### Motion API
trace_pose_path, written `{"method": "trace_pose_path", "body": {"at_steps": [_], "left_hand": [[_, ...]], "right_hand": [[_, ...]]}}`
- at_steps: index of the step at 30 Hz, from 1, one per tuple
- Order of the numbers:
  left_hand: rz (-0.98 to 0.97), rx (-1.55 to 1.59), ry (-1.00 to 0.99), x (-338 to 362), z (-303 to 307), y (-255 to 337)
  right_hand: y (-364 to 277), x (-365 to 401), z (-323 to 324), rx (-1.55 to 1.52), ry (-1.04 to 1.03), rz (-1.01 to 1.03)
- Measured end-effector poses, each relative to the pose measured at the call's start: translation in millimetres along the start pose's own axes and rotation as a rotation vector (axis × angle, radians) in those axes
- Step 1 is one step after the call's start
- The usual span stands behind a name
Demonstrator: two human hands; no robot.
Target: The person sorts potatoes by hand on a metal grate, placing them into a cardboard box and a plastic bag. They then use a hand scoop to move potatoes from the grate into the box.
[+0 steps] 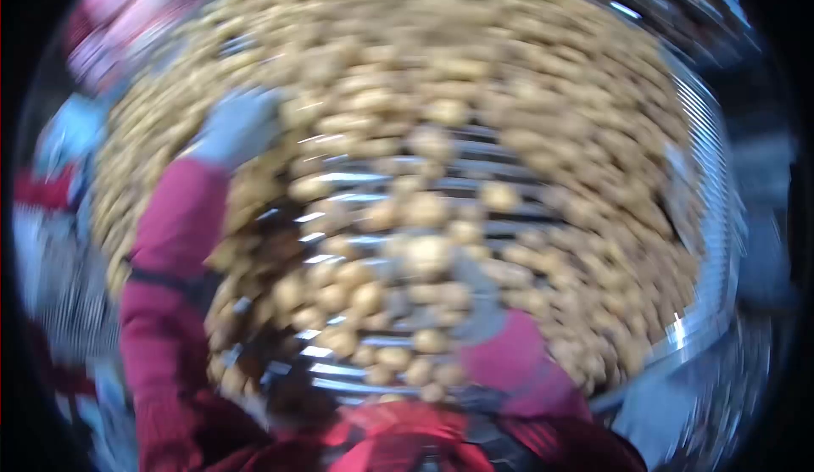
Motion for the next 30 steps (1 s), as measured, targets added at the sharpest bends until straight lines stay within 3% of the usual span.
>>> {"method": "trace_pose_path", "body": {"at_steps": [1,2,3,4,6,7,8,9,11,13,14,15,17,18,19,22,23,25,26,27,29,30], "left_hand": [[0.238,0.125,-0.223,-16,-1,15],[0.042,0.228,0.024,-26,-12,14],[-0.105,0.317,0.214,-35,-13,31],[-0.145,0.345,0.197,-56,-26,42],[0.186,-0.048,-0.239,-44,-33,-16],[0.187,0.119,-0.162,-29,-15,-8],[0.392,0.162,-0.343,-26,-14,-14],[0.222,0.259,-0.199,-12,-28,-42],[0.239,0.226,-0.196,-2,-14,-28],[0.082,0.328,-0.157,-7,-19,-13],[0.166,0.208,-0.174,-6,-17,-1],[0.171,0.114,-0.182,-6,-14,3],[0.234,0.123,-0.253,-2,-3,9],[0.366,0.113,-0.436,3,1,13],[0.379,0.117,-0.435,12,-5,7],[0.348,0.269,-0.149,46,-8,-14],[0.356,0.266,-0.147,58,-5,-17],[0.414,0.252,-0.059,82,14,-22],[0.433,0.245,-0.006,92,23,-24],[0.443,0.241,-0.008,102,26,-20],[0.509,0.683,0.397,127,49,10],[0.375,0.8,0.474,131,57,44]], "right_hand": [[24,33,38,0.692,0.575,0.22],[26,42,44,0.762,0.658,0.314],[-26,33,-32,0.858,0.364,0.46],[-27,47,-38,0.86,0.413,0.483],[-28,41,-29,0.688,0.415,0.506],[-23,30,-24,0.587,0.385,0.475],[-17,21,-18,0.488,0.354,0.429],[-10,13,-11,0.389,0.333,0.377],[-1,9,12,0.235,0.31,0.33],[-1,18,26,0.508,0.525,0.291],[5,23,41,0.547,0.713,0.277],[2,12,31,0.214,0.51,0.306],[5,9,30,0.122,0.421,0.324],[7,8,29,0.13,0.418,0.306],[7,9,28,0.162,0.477,0.309],[6,11,27,0.125,0.524,0.322],[7,11,28,0.05,0.519,0.322],[4,13,24,0.502,0.69,0.38],[7,8,27,0.179,0.597,0.352],[9,6,26,0.174,0.591,0.343],[12,0,19,0.001,0.456,0.343],[15,-3,18,-0.015,0.447,0.342]]}}
Point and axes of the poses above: each hand's wrist, its own x-axis away from the middle knuckle, its own z-axis out of the back of the hand, y = z × x, the point moved 5 cm from there along -x, towards the middle knuckle, and after that the axes turned 15 degrees about x, right-handed, at the moved point
